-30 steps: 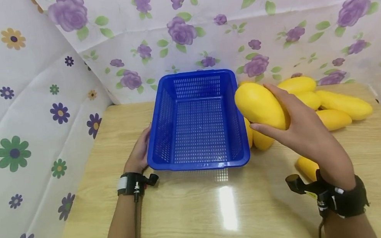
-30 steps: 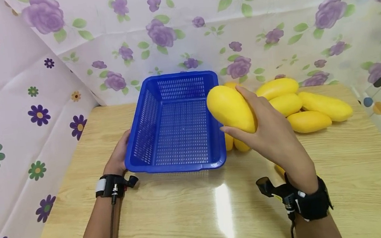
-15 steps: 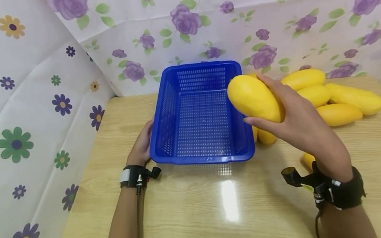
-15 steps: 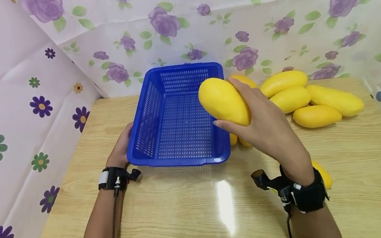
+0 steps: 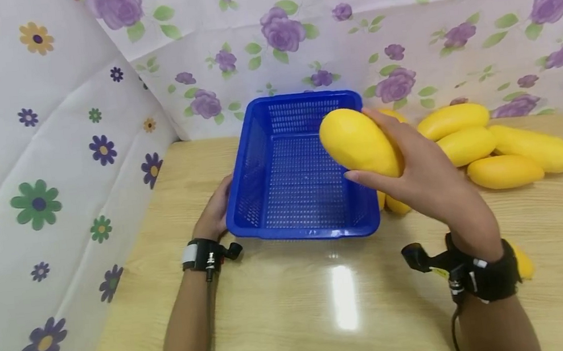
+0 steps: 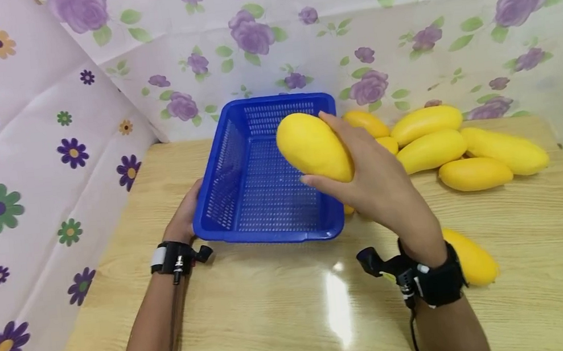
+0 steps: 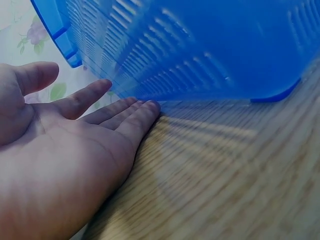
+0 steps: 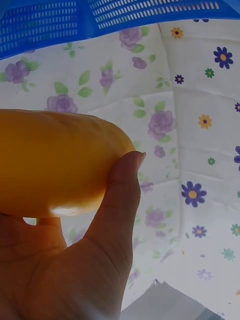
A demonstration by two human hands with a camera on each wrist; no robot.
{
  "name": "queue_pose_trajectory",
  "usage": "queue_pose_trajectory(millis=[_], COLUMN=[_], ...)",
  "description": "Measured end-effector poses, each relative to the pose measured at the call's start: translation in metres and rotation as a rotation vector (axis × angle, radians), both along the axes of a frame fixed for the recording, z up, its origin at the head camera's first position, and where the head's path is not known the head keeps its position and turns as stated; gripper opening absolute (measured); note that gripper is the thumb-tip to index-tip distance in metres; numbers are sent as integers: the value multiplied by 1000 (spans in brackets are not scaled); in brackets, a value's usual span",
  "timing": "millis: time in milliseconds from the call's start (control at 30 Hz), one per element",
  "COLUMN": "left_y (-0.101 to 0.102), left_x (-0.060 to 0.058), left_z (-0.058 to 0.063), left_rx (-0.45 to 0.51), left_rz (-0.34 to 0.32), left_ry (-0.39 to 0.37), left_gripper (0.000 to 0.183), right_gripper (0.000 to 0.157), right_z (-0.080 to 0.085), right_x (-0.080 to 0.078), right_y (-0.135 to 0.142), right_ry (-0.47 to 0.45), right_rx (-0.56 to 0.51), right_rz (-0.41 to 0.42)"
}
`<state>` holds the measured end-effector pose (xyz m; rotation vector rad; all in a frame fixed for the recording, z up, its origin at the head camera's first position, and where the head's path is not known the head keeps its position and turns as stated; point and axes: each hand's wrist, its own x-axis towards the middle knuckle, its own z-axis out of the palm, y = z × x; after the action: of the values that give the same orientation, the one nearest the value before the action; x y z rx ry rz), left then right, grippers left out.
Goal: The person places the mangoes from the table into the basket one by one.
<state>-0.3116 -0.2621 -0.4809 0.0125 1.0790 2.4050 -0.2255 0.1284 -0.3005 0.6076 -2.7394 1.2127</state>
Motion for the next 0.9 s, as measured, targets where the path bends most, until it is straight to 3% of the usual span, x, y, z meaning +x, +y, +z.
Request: queue_pose_trajectory(millis=[133,300,433,500,667,900], left_y=[-9,-3,-2,-2,3,15], left_x=[6,5,10,13,12,7], left_z=[7,22,33,36,39,33], left_rx=[-69,-183,-145,-134,-187,-224], left_rz=[21,6,21,-4,-69,-89], left_ry=[-5,-24,-68,-26,105,65], left_gripper=[37,57,73,78,76,72], right_gripper=[87,87,88,90,92,92], right_z=[-6,-10,-18,-24,-33,-38], right_x=[0,-3,-8,-10,-15,-24], right_y=[-8,-12,-21,-25,-30,-33], right_ry=[-24,-12,-52,-77,-81,-36], right_rx=[-6,-10,4,18,55,126], right_rz=[15,-4,35,47,56,73])
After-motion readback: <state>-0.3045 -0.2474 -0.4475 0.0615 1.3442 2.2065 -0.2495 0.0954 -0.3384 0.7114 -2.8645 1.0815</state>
